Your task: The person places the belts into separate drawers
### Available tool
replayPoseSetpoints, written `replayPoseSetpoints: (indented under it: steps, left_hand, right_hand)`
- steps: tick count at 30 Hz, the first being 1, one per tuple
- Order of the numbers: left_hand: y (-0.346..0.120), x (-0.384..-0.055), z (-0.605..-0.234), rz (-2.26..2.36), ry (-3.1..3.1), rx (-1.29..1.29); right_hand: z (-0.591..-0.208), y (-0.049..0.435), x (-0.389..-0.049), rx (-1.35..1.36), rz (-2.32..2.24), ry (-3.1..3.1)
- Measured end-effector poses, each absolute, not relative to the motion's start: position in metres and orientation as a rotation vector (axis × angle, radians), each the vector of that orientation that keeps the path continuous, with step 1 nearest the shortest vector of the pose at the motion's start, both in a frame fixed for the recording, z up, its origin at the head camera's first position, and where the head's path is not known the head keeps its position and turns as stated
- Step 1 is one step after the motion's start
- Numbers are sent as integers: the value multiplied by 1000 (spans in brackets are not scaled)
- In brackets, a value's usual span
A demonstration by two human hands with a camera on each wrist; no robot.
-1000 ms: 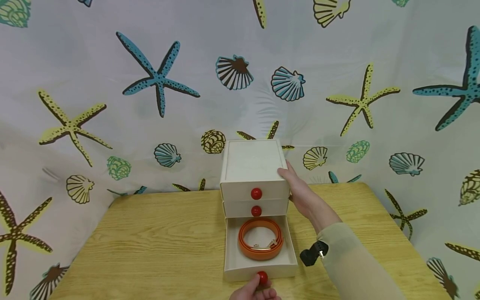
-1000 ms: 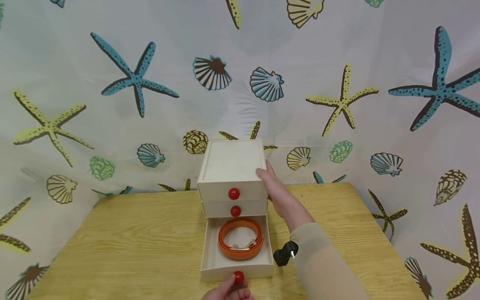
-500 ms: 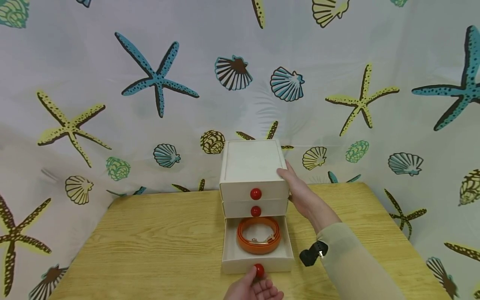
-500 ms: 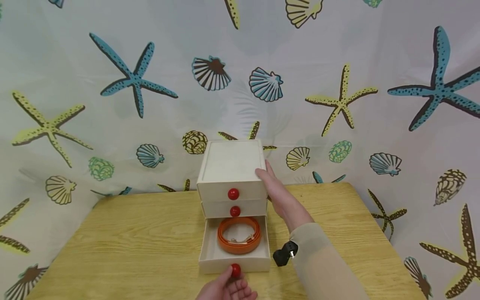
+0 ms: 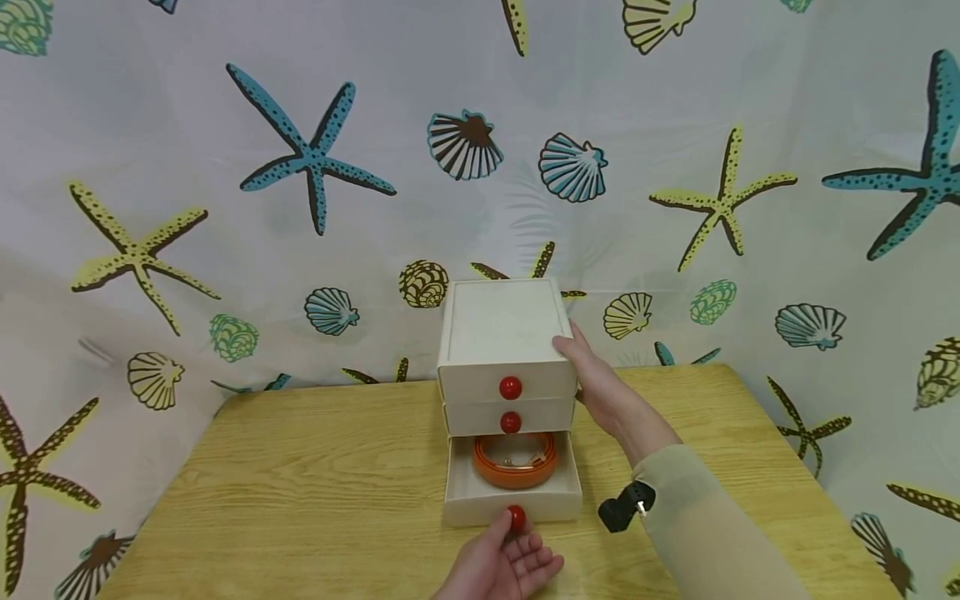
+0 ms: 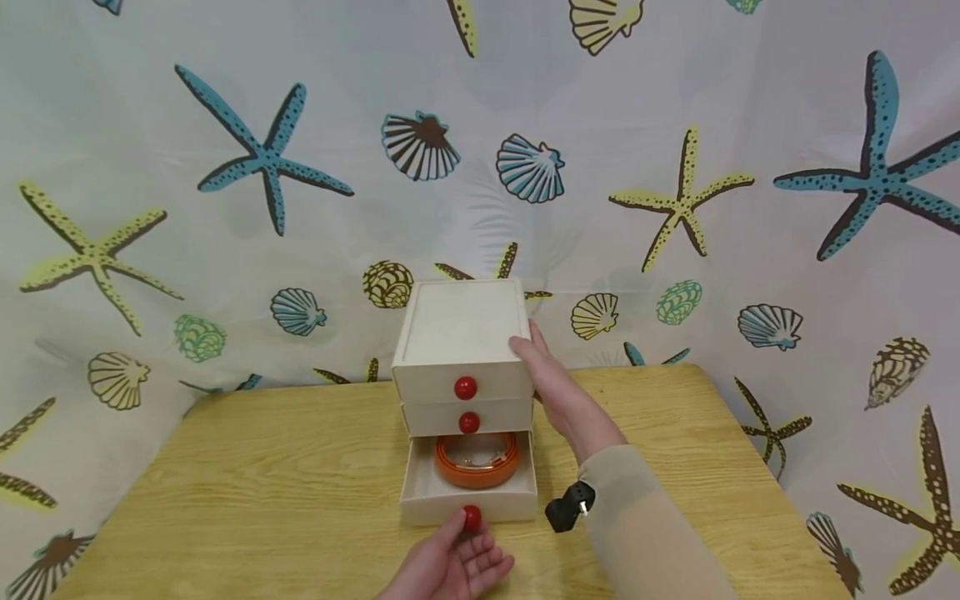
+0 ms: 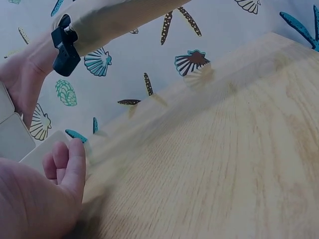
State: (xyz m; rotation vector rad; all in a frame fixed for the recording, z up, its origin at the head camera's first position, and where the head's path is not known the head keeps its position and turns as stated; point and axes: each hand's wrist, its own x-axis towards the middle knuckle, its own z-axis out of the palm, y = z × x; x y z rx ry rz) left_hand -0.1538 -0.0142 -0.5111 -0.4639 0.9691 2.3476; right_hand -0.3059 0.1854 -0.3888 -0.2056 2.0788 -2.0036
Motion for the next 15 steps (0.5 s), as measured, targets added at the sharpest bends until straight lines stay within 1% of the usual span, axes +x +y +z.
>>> replayPoseSetpoints:
  steps: [7,15]
  left_hand:
    - [-14,-162,-513,2393,960,-384]
    - [-10,-177,-514,2407,1006,-411]
  right_hand:
    - [-389,185,-306,-208,-2002,2080]
    - [-390,185,-307,-212,-2006,2079]
